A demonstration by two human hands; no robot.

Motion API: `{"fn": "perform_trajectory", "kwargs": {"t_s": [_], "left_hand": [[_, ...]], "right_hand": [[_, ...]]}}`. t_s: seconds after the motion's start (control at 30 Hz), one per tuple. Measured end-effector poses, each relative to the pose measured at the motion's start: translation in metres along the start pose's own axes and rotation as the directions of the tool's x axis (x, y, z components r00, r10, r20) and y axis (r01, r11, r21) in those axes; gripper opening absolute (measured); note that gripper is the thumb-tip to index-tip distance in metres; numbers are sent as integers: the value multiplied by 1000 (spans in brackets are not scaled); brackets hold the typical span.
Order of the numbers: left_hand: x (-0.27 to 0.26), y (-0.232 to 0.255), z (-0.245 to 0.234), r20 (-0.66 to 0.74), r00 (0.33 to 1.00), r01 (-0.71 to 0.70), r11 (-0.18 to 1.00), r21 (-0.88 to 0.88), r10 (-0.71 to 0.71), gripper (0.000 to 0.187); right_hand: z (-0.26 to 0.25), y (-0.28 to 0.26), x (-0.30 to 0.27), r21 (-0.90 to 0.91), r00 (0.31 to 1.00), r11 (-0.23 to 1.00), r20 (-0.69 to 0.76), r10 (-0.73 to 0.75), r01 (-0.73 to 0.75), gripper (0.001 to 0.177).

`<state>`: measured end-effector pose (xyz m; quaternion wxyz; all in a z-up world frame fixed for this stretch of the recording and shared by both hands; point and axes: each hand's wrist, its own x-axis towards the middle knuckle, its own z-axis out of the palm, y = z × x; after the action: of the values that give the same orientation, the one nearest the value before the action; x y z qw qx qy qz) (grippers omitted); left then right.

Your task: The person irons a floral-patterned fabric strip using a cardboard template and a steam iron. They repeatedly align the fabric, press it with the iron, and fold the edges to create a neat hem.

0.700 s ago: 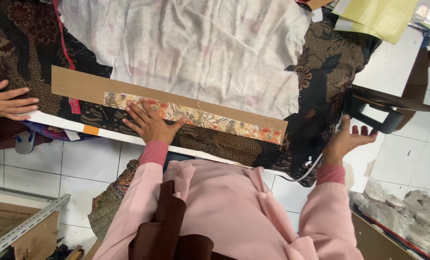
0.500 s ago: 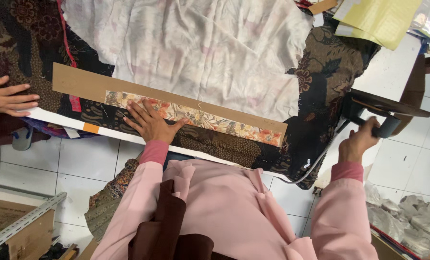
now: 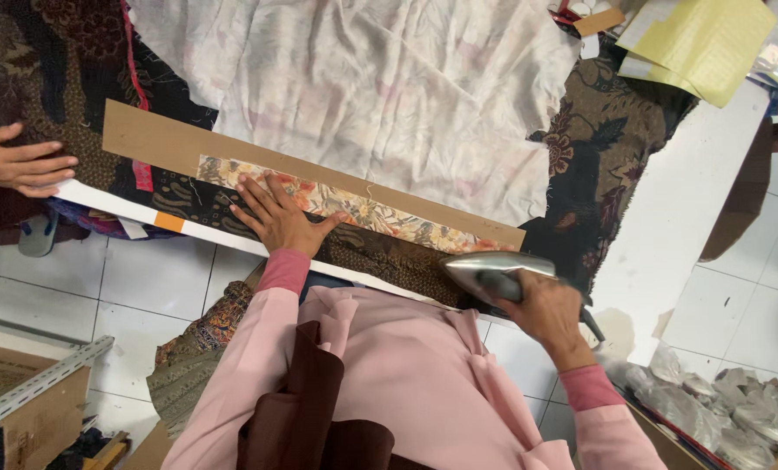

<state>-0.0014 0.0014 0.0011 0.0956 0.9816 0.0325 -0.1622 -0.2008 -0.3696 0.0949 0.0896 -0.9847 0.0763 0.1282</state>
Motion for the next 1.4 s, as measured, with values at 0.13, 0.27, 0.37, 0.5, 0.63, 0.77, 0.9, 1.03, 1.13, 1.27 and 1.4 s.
{"fn": "perform_trajectory", "kwargs": {"t_s": [0.13,0.27,0.37,0.5,0.63,0.77,0.9,1.03,1.13,1.27,1.4], "left_hand": [[0,-1,1,-14,1000,-3,1000,-4,3,156],[0,0,0,-6,1000,4,1000,-9,-4,156],[0,2,1,-17,1000,4,1000,-9,-4,154],[-3,0,0,-48,999,2,1000,-26,-3,153],[-2,1,1,-42,999,4,1000,-27,-5,153],[-3,-2,2,-47,999,4,999,-38,-6,152],[0,-2,3,-63,998,0,999,-52,-4,152],[-1,-4,4,-56,998,10,998,-63,-14,150],[0,-3,4,-64,998,7,999,-48,-10,148],[1,-1,1,-48,999,19,999,-47,-21,148],[1,-1,-4,-28,999,33,999,-32,-34,147]], "right_hand": [[16,-20,6,-28,998,999,60,-25,26,47],[18,-20,15,-79,993,997,110,30,-22,46],[18,-21,20,-97,985,992,145,90,-76,46],[19,-31,25,-35,996,999,79,-32,35,48],[24,-51,36,-68,996,997,88,-32,38,48],[24,-74,48,-23,991,1000,133,-13,16,47],[22,-104,60,-28,985,998,165,-59,64,50],[20,-126,71,-5,991,999,132,-33,34,46],[20,-140,77,-15,985,997,159,-68,71,48],[23,-155,87,26,994,995,57,-95,94,45],[24,-164,96,36,987,994,120,-105,101,44]]}}
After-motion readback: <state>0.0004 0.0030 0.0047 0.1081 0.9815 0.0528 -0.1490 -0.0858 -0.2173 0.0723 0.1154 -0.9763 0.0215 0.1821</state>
